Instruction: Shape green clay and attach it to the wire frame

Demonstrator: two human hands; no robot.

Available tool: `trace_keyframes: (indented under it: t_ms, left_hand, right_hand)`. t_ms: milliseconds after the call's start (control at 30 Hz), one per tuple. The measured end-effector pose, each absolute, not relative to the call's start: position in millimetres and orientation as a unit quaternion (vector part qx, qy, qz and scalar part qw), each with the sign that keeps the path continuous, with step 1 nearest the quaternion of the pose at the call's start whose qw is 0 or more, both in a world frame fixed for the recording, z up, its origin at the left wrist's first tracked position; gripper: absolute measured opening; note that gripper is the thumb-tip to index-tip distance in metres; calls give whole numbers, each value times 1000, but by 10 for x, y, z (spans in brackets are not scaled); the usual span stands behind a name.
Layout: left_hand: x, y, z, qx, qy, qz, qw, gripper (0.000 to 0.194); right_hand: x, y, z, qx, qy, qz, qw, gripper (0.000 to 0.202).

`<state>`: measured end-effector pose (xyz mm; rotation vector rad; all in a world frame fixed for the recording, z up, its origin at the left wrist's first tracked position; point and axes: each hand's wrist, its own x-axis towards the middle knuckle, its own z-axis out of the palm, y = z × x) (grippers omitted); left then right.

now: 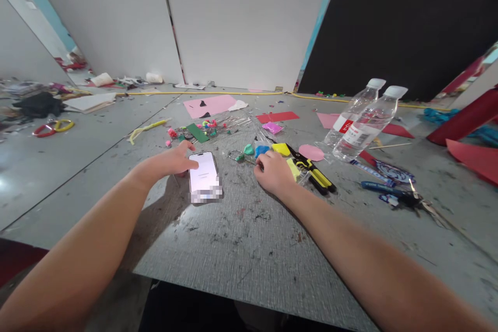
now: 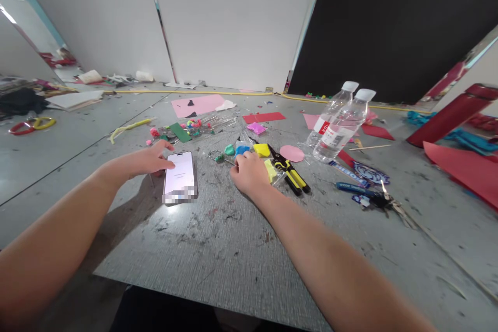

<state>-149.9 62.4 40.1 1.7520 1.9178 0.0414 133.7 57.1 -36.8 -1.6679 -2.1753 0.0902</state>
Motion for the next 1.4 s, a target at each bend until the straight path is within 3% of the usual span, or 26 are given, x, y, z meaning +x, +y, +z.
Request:
trace_keyframes:
  t_ms: [233,467,800,1133,1267,1400]
  left_hand:
    - [-1638,668,352,645,692,34,322,95]
    - [-1580,649,345,666,692,17,279,103]
    - [-1447,589,343,687,691,12,223,92]
    - [-1460,586,314,698,683,10,215,87]
    - [-1442,558,343,699,681,16,217,83]
    - [-1409,534,392,698,681,15,223,79]
  right_hand:
    - [1346,578,-397,-593,-776,37,211,14]
    - [1309,521,-382,-561,-788,36,252,19]
    - [992,119,-368,-266,-918,173,240,35]
    - [1010,155,-402,-256,-922,176,230,33]
    - [1030,135,-377,-268,-906,212,248,45]
    - [1038,137,-374,-282,-901,221,246,44]
